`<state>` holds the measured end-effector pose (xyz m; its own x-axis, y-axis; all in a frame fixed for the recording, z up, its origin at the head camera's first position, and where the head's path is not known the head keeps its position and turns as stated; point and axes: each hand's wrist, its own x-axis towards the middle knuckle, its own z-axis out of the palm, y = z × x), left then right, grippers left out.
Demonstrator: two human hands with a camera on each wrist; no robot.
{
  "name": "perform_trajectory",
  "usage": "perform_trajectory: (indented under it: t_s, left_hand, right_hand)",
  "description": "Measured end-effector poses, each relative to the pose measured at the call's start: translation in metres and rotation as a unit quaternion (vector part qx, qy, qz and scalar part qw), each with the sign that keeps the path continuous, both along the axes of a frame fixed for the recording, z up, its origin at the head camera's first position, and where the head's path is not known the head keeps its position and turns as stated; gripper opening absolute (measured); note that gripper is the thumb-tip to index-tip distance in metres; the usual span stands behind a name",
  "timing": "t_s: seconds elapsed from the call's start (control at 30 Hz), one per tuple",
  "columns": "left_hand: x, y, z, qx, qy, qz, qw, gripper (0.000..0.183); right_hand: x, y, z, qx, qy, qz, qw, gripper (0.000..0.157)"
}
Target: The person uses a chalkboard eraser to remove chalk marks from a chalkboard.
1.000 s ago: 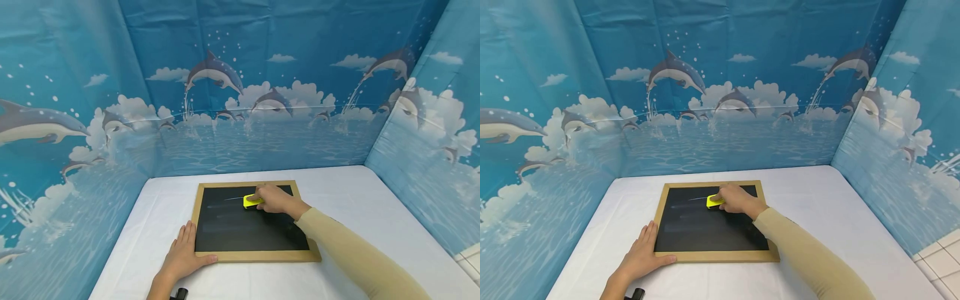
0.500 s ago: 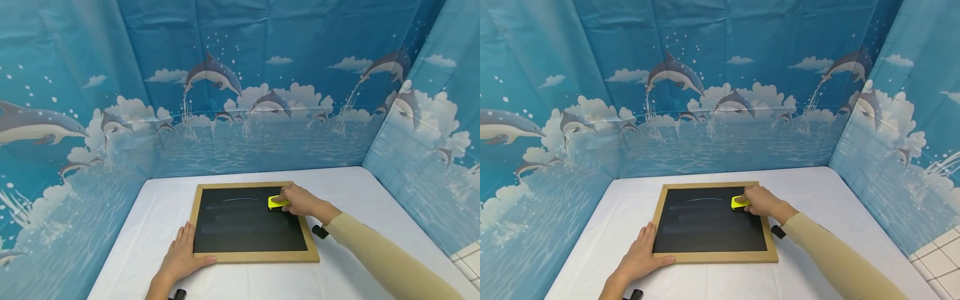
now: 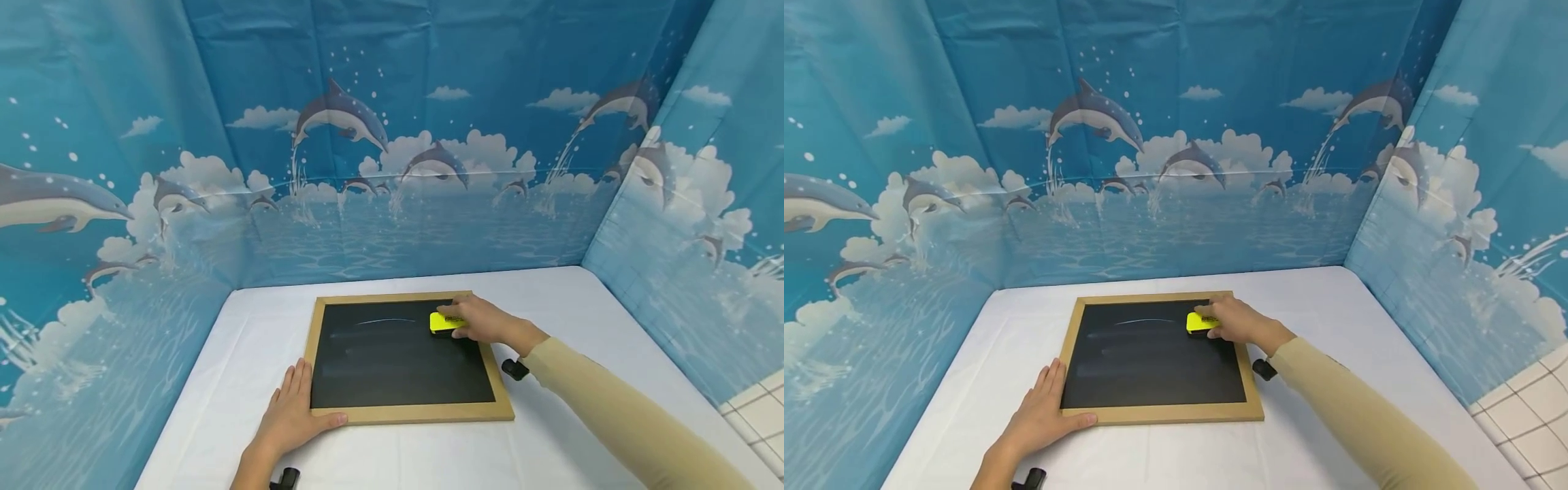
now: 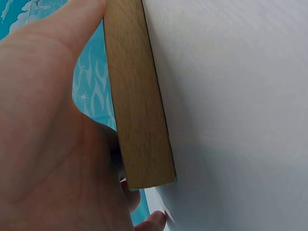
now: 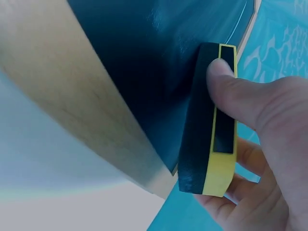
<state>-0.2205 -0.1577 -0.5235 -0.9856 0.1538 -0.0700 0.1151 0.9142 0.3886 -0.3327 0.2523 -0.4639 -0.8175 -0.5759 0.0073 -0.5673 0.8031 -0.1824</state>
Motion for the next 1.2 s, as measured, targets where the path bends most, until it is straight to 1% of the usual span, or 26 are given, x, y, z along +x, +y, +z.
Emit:
perform_trajectory:
  t_s: [0.07, 0.17, 0.37, 0.57, 0.83, 1.0, 1.2]
  left_hand:
    - [-0.002, 0.0, 0.0, 0.001, 0.0, 0.001, 1.0, 0.133]
    - [-0.002, 0.0, -0.002, -0.002, -0.002, 0.004, 1.0, 0.134]
    - [-0.001, 0.003, 0.0, 0.004, -0.004, 0.002, 1.0, 0.133]
    - [0.001, 0.004, 0.001, 0.0, -0.017, 0.011, 0.9998, 0.135]
    - [-0.002, 0.0, 0.001, -0.005, -0.007, 0.014, 0.9999, 0.134]
    - [-0.001, 0.0, 0.001, -0.004, -0.003, 0.013, 0.9999, 0.134]
    - [-0.002, 0.003, 0.0, 0.001, -0.003, 0.01, 0.9999, 0.134]
  right_hand:
    - [-0.004, 0.001, 0.001, 0.012, -0.002, -0.016, 1.0, 0.06]
    - [-0.009, 0.004, 0.001, 0.021, 0.001, -0.032, 0.999, 0.058]
    - [-0.016, 0.004, -0.002, 0.02, 0.013, -0.048, 0.999, 0.053]
    - [-0.021, -0.002, -0.004, 0.032, 0.023, -0.053, 0.998, 0.053]
    - [-0.025, -0.014, -0.001, 0.03, 0.03, -0.057, 0.997, 0.051]
    - [-0.028, -0.021, -0.005, 0.021, 0.025, -0.056, 0.998, 0.051]
    - [-0.033, -0.031, -0.01, 0.01, 0.033, -0.055, 0.998, 0.052]
